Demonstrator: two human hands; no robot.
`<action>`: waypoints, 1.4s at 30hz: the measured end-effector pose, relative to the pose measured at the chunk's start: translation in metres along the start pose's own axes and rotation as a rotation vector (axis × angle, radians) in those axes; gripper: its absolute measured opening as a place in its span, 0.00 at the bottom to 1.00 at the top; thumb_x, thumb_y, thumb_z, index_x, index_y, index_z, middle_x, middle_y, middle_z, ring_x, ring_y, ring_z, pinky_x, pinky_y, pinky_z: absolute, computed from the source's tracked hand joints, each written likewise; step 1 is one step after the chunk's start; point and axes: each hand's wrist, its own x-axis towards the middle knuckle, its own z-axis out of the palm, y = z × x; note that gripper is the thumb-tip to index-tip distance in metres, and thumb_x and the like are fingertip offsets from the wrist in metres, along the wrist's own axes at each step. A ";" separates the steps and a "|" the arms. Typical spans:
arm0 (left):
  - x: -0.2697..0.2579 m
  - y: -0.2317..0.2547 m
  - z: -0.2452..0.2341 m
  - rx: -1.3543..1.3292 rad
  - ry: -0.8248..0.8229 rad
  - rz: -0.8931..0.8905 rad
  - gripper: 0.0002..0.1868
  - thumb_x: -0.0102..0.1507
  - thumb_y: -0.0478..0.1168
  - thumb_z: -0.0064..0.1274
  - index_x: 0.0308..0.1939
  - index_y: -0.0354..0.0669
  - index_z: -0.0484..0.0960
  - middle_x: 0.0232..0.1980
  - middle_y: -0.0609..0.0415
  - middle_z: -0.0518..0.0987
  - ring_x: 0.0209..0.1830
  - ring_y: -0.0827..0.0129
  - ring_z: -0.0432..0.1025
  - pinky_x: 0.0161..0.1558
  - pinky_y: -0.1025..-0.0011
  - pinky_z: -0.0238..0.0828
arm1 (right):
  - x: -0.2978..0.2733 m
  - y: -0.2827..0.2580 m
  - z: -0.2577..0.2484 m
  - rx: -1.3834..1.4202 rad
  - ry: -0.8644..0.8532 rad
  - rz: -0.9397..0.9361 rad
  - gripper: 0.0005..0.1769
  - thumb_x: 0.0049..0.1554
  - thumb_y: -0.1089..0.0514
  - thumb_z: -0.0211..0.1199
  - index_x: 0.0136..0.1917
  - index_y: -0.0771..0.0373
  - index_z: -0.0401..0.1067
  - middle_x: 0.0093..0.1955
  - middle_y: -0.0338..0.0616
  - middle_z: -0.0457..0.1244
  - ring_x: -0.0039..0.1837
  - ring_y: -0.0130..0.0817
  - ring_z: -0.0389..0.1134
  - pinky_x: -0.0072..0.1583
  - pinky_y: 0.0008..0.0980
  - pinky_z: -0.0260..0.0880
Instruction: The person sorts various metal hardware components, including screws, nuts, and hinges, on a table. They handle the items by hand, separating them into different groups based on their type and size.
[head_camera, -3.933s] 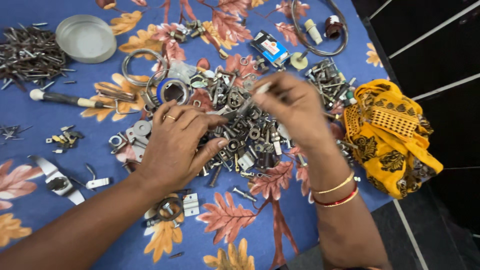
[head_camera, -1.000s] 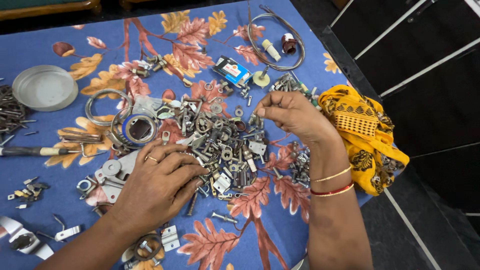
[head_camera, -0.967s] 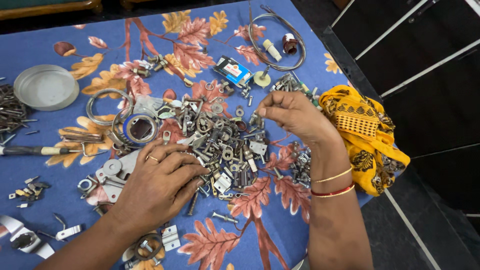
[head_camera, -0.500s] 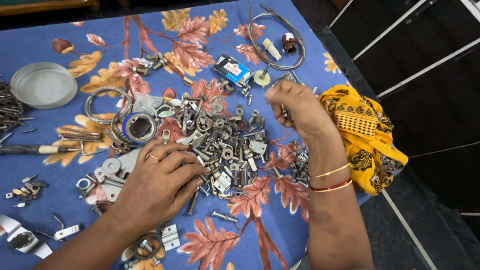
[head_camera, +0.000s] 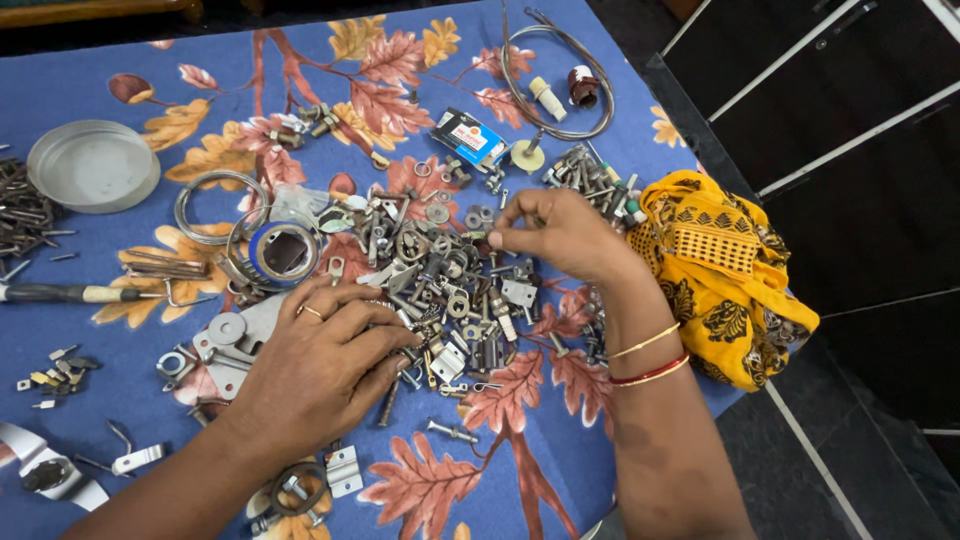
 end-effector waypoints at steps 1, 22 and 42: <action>0.000 0.000 0.000 0.000 -0.005 -0.008 0.12 0.55 0.42 0.61 0.43 0.50 0.85 0.47 0.58 0.80 0.59 0.58 0.70 0.65 0.51 0.56 | -0.001 0.002 -0.001 0.000 -0.001 0.001 0.12 0.52 0.54 0.74 0.43 0.65 0.80 0.35 0.41 0.62 0.40 0.30 0.58 0.43 0.32 0.58; -0.001 -0.001 -0.001 -0.008 -0.014 0.000 0.11 0.57 0.42 0.60 0.44 0.49 0.85 0.47 0.58 0.80 0.58 0.58 0.69 0.64 0.51 0.57 | -0.009 -0.033 0.008 -0.182 0.203 0.095 0.14 0.49 0.53 0.75 0.43 0.62 0.78 0.30 0.37 0.59 0.35 0.27 0.56 0.38 0.33 0.57; -0.002 -0.003 0.000 -0.024 -0.029 -0.001 0.11 0.57 0.42 0.60 0.43 0.49 0.85 0.46 0.58 0.81 0.59 0.57 0.69 0.64 0.50 0.56 | -0.014 -0.043 0.025 -0.526 0.179 0.080 0.13 0.56 0.47 0.67 0.45 0.57 0.79 0.35 0.50 0.69 0.42 0.46 0.70 0.49 0.46 0.67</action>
